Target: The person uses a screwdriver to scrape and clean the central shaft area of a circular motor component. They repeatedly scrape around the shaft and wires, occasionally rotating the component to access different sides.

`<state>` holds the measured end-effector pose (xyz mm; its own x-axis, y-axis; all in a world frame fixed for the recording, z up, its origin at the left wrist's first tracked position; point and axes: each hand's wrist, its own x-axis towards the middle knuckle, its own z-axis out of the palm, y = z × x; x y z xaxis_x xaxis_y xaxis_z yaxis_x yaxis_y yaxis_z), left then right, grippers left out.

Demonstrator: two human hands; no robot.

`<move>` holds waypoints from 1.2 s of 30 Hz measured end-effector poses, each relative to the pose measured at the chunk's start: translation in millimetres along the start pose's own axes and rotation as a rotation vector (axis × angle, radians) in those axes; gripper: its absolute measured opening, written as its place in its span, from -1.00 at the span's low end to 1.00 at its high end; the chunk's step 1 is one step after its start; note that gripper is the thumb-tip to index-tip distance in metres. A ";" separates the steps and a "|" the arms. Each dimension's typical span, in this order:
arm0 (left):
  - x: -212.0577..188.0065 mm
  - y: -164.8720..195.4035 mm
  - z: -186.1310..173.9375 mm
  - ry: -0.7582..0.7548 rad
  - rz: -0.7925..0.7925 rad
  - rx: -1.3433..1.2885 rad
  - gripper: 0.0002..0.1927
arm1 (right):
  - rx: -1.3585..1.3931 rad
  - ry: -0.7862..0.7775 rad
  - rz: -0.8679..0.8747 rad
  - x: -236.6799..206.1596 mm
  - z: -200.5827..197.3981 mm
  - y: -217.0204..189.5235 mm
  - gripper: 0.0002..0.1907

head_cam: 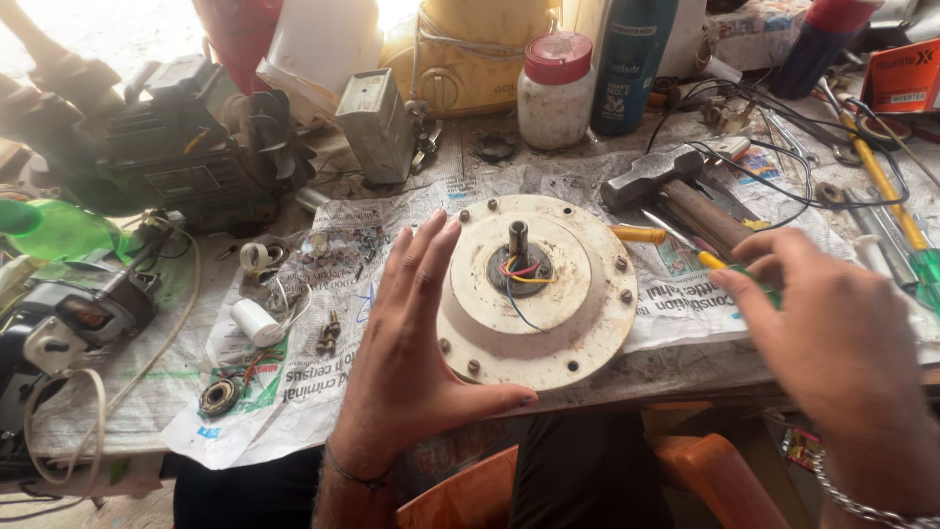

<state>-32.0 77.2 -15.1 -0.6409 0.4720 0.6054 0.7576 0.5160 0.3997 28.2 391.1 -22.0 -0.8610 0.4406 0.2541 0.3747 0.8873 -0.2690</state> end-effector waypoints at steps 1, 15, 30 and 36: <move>-0.7 1.8 -1.9 0.012 0.004 0.003 0.38 | 0.103 0.060 -0.016 -2.2 -0.9 5.6 -0.65; -16.1 -34.5 -33.5 -0.080 -0.310 -0.280 0.31 | 0.526 -0.004 -0.076 -18.2 -1.0 62.7 -0.58; -6.1 -14.0 -3.4 -0.155 -0.256 -0.243 0.62 | 0.459 0.315 -0.320 -45.2 4.6 14.4 -0.67; -8.2 -20.0 -4.3 -0.136 -0.203 -0.293 0.61 | 0.383 0.386 -0.479 -14.8 9.4 -1.1 -0.71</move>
<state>-41.4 59.9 -25.1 -0.7773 0.4819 0.4044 0.6039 0.3916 0.6942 37.3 382.3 -34.2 -0.6914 0.0953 0.7162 -0.2206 0.9161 -0.3349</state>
